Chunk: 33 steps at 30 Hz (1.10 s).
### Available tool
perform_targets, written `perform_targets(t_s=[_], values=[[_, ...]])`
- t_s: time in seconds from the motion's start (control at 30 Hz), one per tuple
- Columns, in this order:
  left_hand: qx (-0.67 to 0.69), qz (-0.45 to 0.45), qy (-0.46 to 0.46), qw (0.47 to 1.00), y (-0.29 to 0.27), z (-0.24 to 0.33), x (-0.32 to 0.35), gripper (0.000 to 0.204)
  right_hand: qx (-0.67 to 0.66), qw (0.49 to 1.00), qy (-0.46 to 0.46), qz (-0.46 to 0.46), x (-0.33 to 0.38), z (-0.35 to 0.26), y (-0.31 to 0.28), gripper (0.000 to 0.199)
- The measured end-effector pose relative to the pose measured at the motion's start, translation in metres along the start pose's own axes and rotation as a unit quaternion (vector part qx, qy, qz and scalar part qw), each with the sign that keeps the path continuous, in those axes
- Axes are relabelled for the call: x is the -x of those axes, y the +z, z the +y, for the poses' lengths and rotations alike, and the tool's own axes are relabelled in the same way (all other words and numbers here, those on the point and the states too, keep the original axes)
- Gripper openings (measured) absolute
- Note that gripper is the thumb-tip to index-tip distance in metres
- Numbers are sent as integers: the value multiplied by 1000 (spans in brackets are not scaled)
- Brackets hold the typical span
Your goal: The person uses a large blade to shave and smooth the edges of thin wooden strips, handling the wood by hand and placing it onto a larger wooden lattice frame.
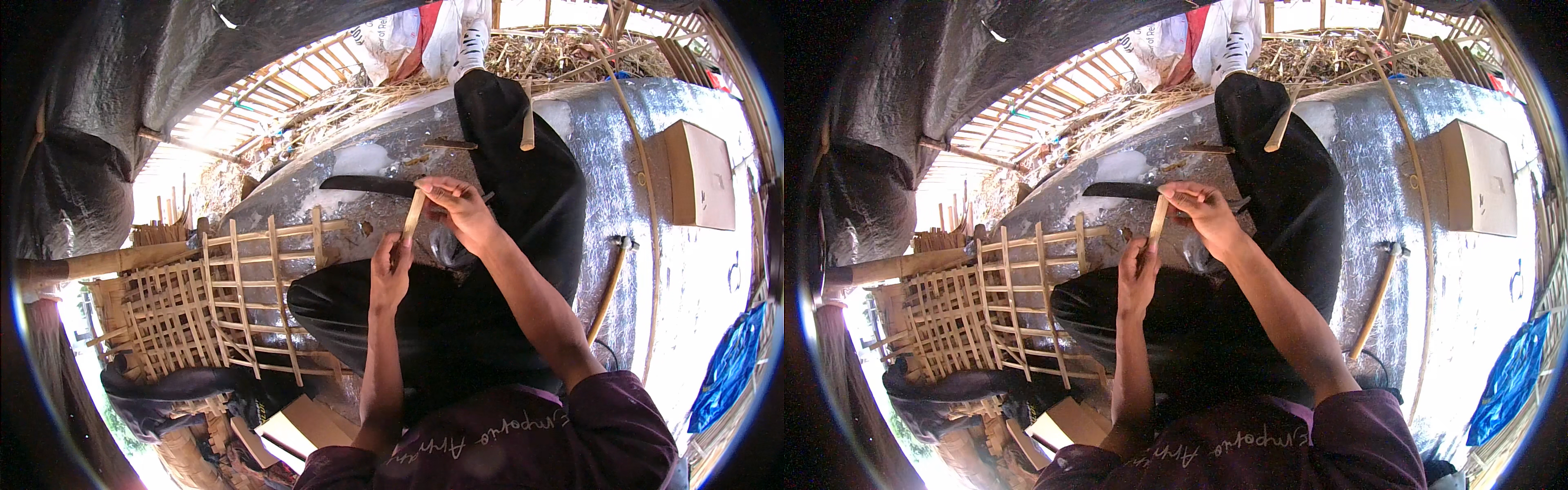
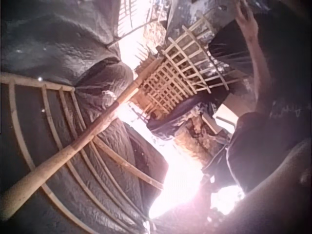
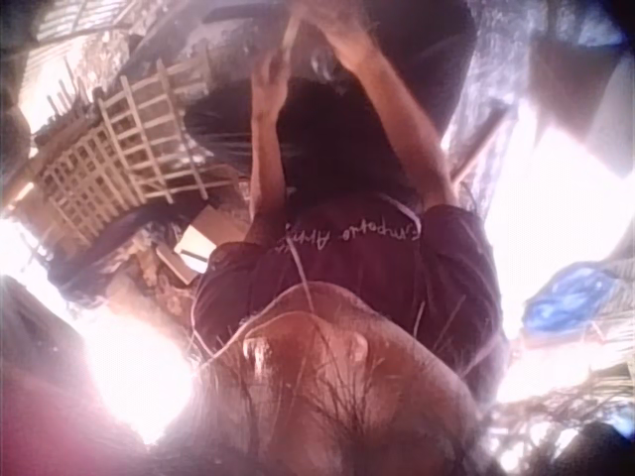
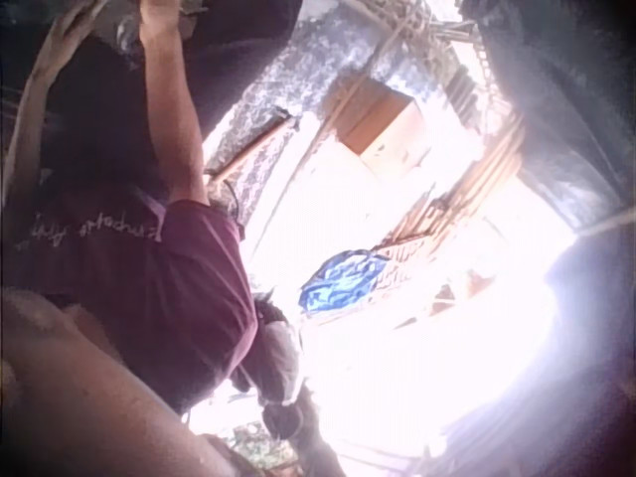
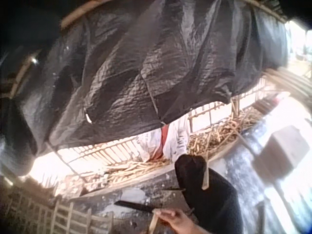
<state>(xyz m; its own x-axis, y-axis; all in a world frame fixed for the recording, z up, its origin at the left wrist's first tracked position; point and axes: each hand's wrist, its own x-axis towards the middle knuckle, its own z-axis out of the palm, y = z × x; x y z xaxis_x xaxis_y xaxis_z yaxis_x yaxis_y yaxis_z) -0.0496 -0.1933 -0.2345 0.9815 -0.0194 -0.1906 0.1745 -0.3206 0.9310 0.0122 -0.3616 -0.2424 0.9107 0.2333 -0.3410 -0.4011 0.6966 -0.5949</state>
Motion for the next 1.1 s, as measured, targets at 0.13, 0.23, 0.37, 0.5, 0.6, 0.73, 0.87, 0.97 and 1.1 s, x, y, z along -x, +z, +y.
perform_targets(t_s=[0.13,0.23,0.37,0.5,0.6,0.73,0.87,0.97,1.1], values=[[-13,7,-62,998,4,8,7,15,80,996,23,-12,-5,3,-9,19],[-40,21,-29,999,5,4,5,15,2,998,66,-16,-11,3,-12,21],[-85,42,11,995,14,2,3,14,12,999,41,20,-12,5,-13,19],[-91,49,-12,995,18,1,8,14,39,998,19,48,-14,15,-26,17],[-107,54,-21,993,17,-1,8,15,30,998,14,60,-15,20,-29,19],[-146,88,10,985,19,5,7,15,-31,994,45,94,-19,20,-18,22],[-200,131,39,970,9,6,11,14,-58,993,75,73,-33,23,-7,15],[-192,163,12,968,-6,0,23,13,-7,985,-12,174,-50,1,-16,13],[-69,161,-15,984,-15,-28,30,15,146,980,12,137,-43,-19,-4,37]])
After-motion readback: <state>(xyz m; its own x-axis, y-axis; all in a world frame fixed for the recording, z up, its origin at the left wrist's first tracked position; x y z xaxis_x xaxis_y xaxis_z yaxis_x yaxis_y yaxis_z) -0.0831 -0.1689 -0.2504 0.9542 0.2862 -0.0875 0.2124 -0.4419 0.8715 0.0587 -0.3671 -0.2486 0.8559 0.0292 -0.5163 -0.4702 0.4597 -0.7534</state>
